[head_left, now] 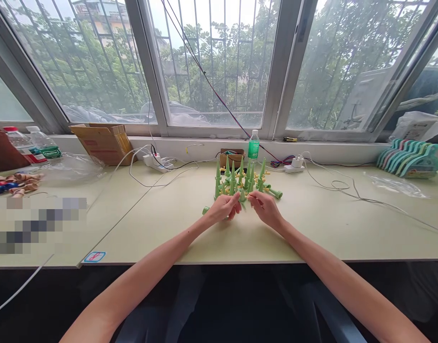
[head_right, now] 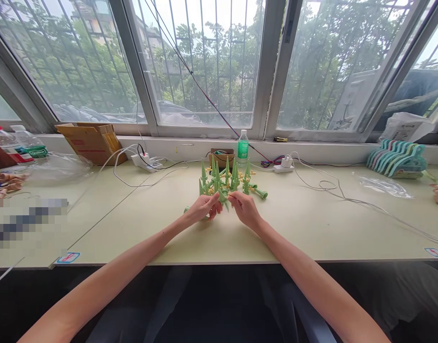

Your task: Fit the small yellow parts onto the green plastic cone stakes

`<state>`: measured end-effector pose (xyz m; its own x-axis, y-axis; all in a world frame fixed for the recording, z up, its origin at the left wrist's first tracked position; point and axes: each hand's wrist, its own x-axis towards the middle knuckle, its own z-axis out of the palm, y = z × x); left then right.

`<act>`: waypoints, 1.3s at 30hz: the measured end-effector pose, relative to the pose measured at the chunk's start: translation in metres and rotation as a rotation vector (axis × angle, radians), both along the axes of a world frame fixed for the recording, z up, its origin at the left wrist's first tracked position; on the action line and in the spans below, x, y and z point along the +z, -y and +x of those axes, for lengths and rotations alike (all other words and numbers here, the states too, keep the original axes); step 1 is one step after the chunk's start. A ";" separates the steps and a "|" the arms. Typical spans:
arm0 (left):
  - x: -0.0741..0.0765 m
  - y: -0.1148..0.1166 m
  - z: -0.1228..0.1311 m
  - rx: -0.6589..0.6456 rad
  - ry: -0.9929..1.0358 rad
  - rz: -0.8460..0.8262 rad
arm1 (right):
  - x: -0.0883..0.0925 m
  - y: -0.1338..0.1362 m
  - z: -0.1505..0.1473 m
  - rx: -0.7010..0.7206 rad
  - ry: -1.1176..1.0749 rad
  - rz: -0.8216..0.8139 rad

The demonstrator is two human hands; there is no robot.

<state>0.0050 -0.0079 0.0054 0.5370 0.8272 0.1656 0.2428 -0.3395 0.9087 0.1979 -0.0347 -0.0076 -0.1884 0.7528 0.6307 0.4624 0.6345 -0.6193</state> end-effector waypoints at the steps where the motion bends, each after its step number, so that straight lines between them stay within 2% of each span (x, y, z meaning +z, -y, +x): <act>1: 0.000 -0.001 0.000 -0.017 0.009 -0.017 | 0.000 0.000 0.000 0.003 0.007 0.004; 6: -0.001 -0.002 0.000 -0.094 0.035 -0.104 | -0.001 0.001 0.001 -0.002 0.019 0.016; 9: -0.001 -0.001 0.001 -0.107 0.030 -0.099 | -0.003 0.001 0.001 -0.024 0.011 0.007; 15: 0.000 0.005 -0.002 -0.059 -0.032 0.127 | -0.003 0.001 -0.001 -0.039 -0.014 -0.041; 21: -0.002 0.005 0.000 0.005 0.018 0.369 | -0.002 0.001 -0.002 -0.022 -0.020 -0.084; 24: -0.002 0.005 0.002 0.020 0.041 0.404 | -0.001 0.001 -0.002 -0.040 -0.018 -0.071; 32: -0.003 0.004 0.003 -0.013 0.102 0.170 | 0.002 0.000 0.002 -0.172 -0.105 0.026; 36: 0.001 0.003 0.004 -0.115 0.137 -0.060 | 0.004 0.004 0.001 -0.137 -0.050 0.063; 39: 0.004 0.007 0.005 -0.156 0.154 -0.148 | 0.006 0.007 0.000 -0.076 -0.004 0.082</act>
<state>0.0103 -0.0147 0.0098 0.6377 0.7577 0.1383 0.0534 -0.2226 0.9735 0.1976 -0.0416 -0.0019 -0.1301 0.7105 0.6916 0.5092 0.6463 -0.5683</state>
